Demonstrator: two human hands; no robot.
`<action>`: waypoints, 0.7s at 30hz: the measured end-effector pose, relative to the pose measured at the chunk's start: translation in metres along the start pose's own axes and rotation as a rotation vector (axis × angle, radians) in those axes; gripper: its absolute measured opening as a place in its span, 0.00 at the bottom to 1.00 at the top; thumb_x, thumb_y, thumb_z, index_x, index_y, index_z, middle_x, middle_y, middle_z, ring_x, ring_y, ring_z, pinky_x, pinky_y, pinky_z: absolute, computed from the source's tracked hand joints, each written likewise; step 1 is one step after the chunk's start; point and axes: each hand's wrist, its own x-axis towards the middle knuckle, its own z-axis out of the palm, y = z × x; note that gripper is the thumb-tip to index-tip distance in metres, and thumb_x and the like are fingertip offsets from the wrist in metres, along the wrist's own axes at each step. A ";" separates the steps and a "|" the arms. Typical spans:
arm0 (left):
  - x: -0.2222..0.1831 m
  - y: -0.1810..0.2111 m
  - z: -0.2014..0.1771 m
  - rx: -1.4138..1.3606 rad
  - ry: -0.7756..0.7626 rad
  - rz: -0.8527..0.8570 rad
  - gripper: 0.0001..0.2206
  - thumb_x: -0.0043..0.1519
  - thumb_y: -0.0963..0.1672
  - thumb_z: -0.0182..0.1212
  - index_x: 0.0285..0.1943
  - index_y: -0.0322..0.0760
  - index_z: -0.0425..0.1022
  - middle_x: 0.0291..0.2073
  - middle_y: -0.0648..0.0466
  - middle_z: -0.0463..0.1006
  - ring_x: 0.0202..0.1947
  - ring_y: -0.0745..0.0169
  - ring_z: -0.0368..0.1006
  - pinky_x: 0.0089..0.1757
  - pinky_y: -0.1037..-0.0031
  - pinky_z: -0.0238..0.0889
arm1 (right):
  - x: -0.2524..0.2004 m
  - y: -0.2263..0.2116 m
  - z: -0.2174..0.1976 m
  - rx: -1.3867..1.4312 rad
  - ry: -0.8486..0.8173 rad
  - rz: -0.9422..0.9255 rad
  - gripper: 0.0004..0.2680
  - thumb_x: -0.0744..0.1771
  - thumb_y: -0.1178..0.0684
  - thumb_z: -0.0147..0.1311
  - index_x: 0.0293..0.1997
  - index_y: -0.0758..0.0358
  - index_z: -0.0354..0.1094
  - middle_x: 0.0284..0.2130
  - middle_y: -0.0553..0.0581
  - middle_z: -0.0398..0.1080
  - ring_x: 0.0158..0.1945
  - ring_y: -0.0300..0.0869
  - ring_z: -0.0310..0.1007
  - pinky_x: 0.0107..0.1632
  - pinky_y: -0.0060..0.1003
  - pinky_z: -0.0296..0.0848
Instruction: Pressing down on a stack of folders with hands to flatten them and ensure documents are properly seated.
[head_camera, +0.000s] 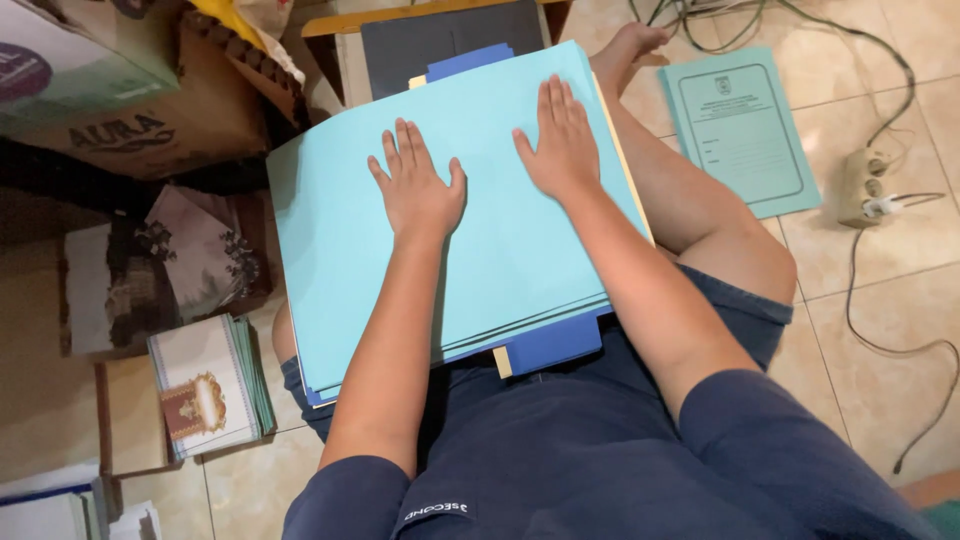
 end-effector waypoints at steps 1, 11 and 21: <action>0.001 0.001 0.003 -0.002 0.001 0.010 0.35 0.69 0.55 0.34 0.82 0.32 0.35 0.81 0.50 0.36 0.80 0.50 0.28 0.71 0.48 0.23 | -0.010 0.000 -0.001 -0.003 0.005 0.008 0.27 0.74 0.39 0.33 0.79 0.69 0.32 0.78 0.64 0.31 0.80 0.49 0.27 0.78 0.46 0.34; -0.099 0.026 0.010 0.077 -0.121 0.257 0.34 0.71 0.54 0.34 0.81 0.28 0.44 0.80 0.39 0.43 0.80 0.41 0.35 0.71 0.44 0.26 | -0.035 -0.013 -0.019 0.017 -0.074 0.118 0.28 0.73 0.38 0.32 0.79 0.70 0.36 0.78 0.68 0.34 0.81 0.52 0.30 0.79 0.46 0.33; 0.051 -0.006 0.007 0.137 -0.106 0.084 0.29 0.74 0.50 0.25 0.82 0.33 0.31 0.82 0.52 0.31 0.80 0.50 0.26 0.72 0.49 0.24 | -0.024 -0.003 -0.003 0.005 -0.034 0.124 0.28 0.73 0.39 0.31 0.79 0.68 0.30 0.78 0.63 0.29 0.81 0.48 0.26 0.78 0.44 0.31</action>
